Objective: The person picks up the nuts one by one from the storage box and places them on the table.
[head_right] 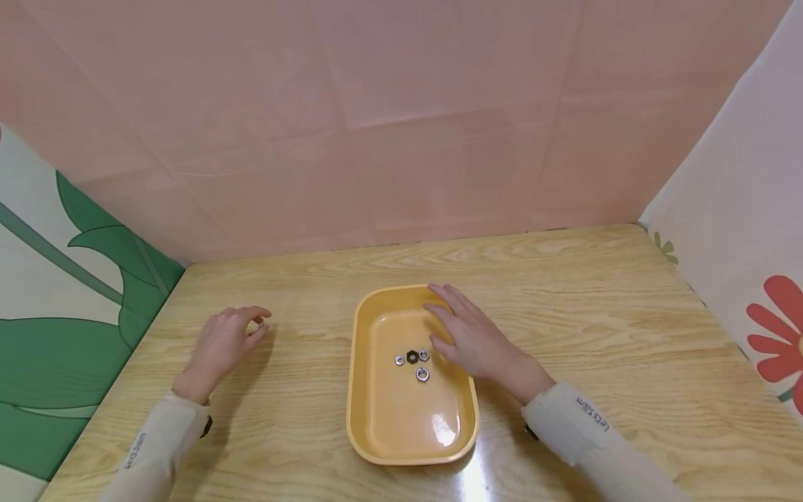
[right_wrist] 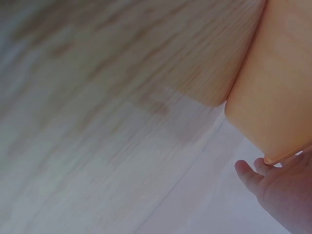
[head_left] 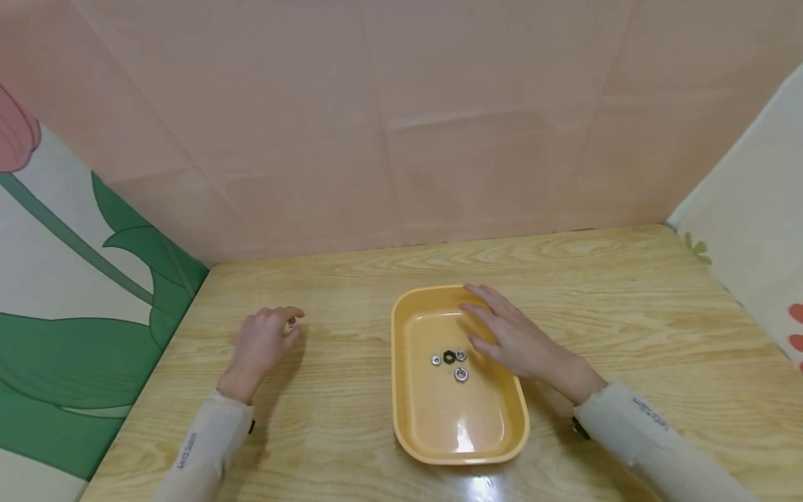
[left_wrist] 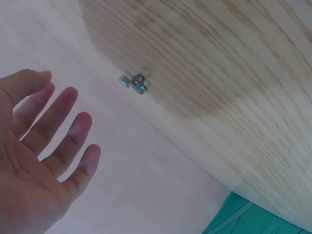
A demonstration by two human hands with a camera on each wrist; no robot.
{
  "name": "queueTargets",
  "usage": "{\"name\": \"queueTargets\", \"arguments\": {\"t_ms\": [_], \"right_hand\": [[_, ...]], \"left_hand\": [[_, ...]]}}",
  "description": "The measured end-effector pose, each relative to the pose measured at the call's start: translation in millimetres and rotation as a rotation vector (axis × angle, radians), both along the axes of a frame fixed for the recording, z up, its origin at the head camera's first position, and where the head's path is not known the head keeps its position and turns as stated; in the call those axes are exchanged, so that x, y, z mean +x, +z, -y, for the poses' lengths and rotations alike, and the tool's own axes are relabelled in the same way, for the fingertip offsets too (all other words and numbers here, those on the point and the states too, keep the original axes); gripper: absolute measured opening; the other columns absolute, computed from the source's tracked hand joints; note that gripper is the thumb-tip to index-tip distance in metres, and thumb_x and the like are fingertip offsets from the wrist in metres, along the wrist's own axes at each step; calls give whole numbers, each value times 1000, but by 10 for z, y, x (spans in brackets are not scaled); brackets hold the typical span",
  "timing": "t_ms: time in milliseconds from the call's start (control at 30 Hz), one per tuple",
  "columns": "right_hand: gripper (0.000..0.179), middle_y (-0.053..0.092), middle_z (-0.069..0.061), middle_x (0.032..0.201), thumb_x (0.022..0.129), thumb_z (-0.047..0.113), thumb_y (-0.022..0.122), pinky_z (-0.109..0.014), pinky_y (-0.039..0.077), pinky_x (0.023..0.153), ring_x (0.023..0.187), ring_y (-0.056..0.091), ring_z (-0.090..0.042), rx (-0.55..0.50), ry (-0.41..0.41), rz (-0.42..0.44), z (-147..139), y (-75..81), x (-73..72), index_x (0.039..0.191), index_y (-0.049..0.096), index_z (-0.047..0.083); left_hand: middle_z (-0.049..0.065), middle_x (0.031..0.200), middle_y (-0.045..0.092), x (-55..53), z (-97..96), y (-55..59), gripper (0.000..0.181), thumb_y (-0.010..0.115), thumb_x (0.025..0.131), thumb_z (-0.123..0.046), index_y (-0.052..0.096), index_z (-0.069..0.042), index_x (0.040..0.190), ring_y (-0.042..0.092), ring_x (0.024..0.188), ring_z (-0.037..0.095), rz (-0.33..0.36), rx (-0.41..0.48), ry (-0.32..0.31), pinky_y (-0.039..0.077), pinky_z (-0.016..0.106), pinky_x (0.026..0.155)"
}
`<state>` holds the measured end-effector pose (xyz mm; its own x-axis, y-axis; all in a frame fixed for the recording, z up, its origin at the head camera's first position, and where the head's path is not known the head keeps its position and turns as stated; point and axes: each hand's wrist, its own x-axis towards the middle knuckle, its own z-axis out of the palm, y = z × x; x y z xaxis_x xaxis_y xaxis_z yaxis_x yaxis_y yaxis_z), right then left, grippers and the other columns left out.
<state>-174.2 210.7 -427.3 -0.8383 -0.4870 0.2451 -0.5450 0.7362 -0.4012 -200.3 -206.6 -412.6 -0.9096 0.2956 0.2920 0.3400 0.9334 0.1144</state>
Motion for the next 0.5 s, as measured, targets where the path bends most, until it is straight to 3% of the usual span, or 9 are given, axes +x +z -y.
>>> {"name": "queueTargets", "arguments": {"t_ms": [233, 500], "right_hand": [[47, 31, -19, 160, 94, 17, 64, -61, 23, 117, 147, 24, -46, 3, -2, 5, 0, 3, 1, 137, 54, -1], [48, 30, -19, 160, 94, 17, 64, -61, 23, 117, 147, 24, -46, 4, -2, 6, 3, 9, 5, 137, 54, -2]], "left_hand": [[10, 93, 77, 16, -69, 15, 19, 74, 86, -13, 74, -8, 105, 67, 78, 28, -5, 3, -24, 52, 43, 65], [8, 93, 76, 26, -149, 44, 21, 76, 85, -14, 74, -9, 106, 66, 75, 26, -15, -3, -49, 51, 40, 63]]}}
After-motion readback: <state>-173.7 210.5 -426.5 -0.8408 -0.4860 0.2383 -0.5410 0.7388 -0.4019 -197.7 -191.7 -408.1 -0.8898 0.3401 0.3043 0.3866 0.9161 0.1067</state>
